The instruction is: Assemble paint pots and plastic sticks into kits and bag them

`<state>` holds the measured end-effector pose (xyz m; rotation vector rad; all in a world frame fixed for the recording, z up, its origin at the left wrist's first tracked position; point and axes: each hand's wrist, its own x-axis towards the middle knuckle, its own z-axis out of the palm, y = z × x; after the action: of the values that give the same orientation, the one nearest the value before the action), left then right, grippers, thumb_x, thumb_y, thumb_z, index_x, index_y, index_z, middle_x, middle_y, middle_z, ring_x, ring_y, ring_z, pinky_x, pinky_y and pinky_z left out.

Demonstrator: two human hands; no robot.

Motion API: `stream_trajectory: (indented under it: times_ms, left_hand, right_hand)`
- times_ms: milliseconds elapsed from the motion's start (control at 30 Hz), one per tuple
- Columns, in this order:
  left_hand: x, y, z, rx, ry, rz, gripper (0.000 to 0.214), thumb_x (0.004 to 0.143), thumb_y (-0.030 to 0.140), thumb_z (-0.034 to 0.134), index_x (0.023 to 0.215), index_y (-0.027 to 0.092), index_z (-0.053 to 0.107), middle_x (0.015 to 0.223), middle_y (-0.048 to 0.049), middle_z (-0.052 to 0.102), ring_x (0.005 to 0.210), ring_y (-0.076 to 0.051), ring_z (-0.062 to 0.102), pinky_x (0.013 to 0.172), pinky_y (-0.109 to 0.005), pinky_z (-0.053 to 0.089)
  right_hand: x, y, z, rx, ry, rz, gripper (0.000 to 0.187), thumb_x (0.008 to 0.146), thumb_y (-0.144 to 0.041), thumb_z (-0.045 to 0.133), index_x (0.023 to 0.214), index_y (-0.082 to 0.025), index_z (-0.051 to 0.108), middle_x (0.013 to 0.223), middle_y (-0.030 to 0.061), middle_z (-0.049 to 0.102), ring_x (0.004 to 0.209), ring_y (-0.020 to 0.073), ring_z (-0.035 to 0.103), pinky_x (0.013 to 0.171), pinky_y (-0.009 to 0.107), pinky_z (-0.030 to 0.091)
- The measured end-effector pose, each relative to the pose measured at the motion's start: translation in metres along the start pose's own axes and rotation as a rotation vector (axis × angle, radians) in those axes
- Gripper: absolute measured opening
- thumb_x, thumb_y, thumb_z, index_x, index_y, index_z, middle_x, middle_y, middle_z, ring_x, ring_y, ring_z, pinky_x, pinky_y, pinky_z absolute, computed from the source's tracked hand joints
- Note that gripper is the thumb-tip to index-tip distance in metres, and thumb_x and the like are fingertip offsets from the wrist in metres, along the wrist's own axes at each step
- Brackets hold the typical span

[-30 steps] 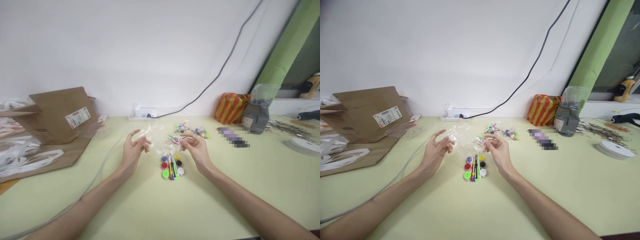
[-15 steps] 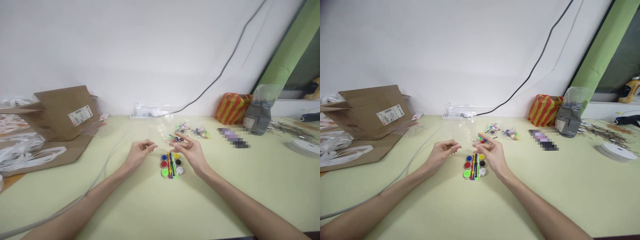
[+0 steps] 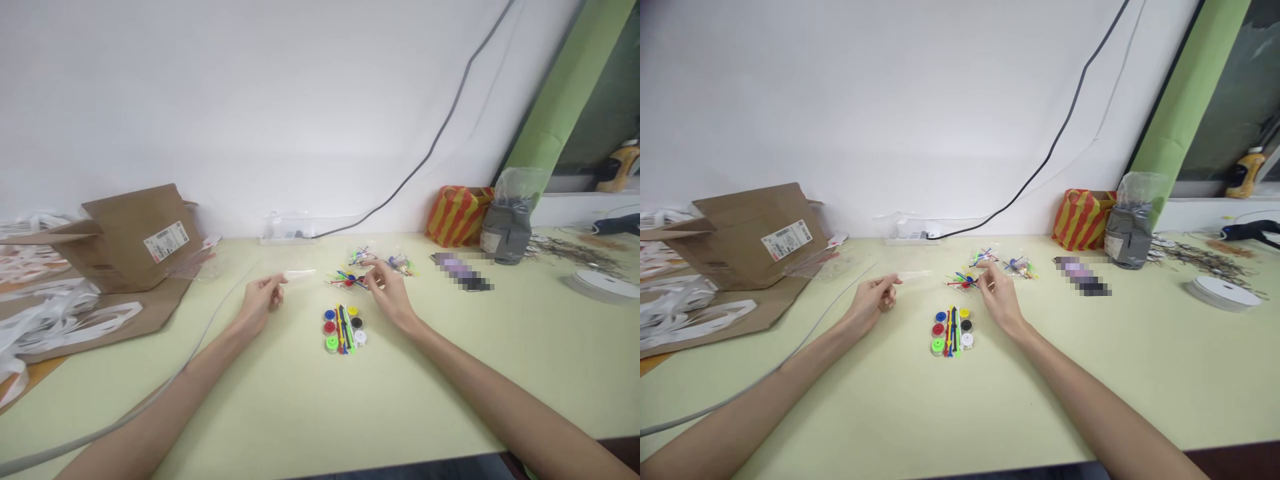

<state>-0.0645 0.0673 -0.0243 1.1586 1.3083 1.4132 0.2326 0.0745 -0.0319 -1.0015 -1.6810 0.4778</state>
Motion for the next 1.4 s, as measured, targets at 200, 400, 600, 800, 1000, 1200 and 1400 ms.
stream_trajectory:
  times_ms: [200,400,600,800,1000,1200,1400]
  left_hand:
    - [0.008,0.002,-0.016,0.182,0.095,-0.082,0.033,0.076,0.048,0.066,0.069,0.016,0.062,0.044,0.0040,0.043,0.038,-0.008,0.028,0.040,-0.023,0.017]
    - [0.014,0.005,-0.024,0.926,0.266,0.302,0.053,0.082,0.055,0.059,0.048,0.021,0.037,0.046,0.0030,0.034,0.047,-0.011,0.032,0.051,-0.027,0.023]
    - [0.019,-0.004,-0.023,1.176,0.065,0.561,0.035,0.092,0.038,0.045,0.117,0.017,0.059,0.115,-0.0123,0.064,0.108,-0.026,0.058,0.092,-0.037,0.045]
    - [0.025,-0.023,-0.032,1.356,-0.277,0.439,0.054,0.100,0.042,0.030,0.143,0.016,0.048,0.150,-0.0142,0.046,0.141,-0.029,0.040,0.116,-0.047,0.031]
    - [0.028,-0.027,-0.037,1.322,-0.380,0.434,0.054,0.102,0.046,0.026,0.152,0.029,0.039,0.162,-0.0027,0.032,0.152,-0.028,0.021,0.122,-0.051,0.021]
    - [0.028,-0.032,-0.034,1.400,-0.229,0.339,0.062,0.099,0.047,0.033,0.151,0.015,0.040,0.163,-0.0167,0.024,0.151,-0.035,0.021,0.119,-0.053,0.026]
    - [0.029,-0.031,-0.035,1.352,-0.239,0.359,0.062,0.097,0.049,0.034,0.145,0.011,0.044,0.158,-0.0189,0.036,0.150,-0.033,0.027,0.120,-0.050,0.025]
  right_hand:
    - [0.002,0.001,-0.002,-0.023,0.041,-0.032,0.025,0.093,-0.033,0.045,0.096,-0.020,0.067,0.076,0.0042,0.065,0.065,0.0182,0.059,0.060,0.030,0.047]
    - [0.000,0.000,-0.001,-0.019,0.053,-0.074,0.023,0.089,-0.028,0.046,0.089,-0.021,0.068,0.082,0.0050,0.070,0.067,0.0188,0.060,0.062,0.032,0.047]
    - [0.000,-0.001,-0.001,-0.045,0.054,-0.100,0.022,0.089,-0.024,0.046,0.088,-0.021,0.068,0.084,0.0056,0.072,0.071,0.0199,0.062,0.065,0.033,0.048]
    - [0.000,0.001,0.001,-0.060,0.034,-0.096,0.024,0.090,-0.022,0.044,0.089,-0.021,0.068,0.087,0.0058,0.073,0.075,0.0202,0.064,0.066,0.032,0.047]
    - [0.001,0.006,0.003,-0.082,-0.010,-0.090,0.024,0.091,-0.020,0.043,0.091,-0.021,0.067,0.089,0.0061,0.071,0.078,0.0211,0.063,0.069,0.034,0.048]
    - [0.005,0.024,0.002,-0.211,-0.055,-0.097,0.029,0.088,-0.018,0.050,0.113,-0.022,0.065,0.102,0.0092,0.066,0.099,0.0260,0.059,0.089,0.041,0.047]
    - [0.005,0.039,0.000,-0.311,-0.178,-0.039,0.016,0.091,-0.022,0.056,0.096,-0.021,0.071,0.101,0.0095,0.066,0.102,0.0272,0.058,0.093,0.042,0.044]
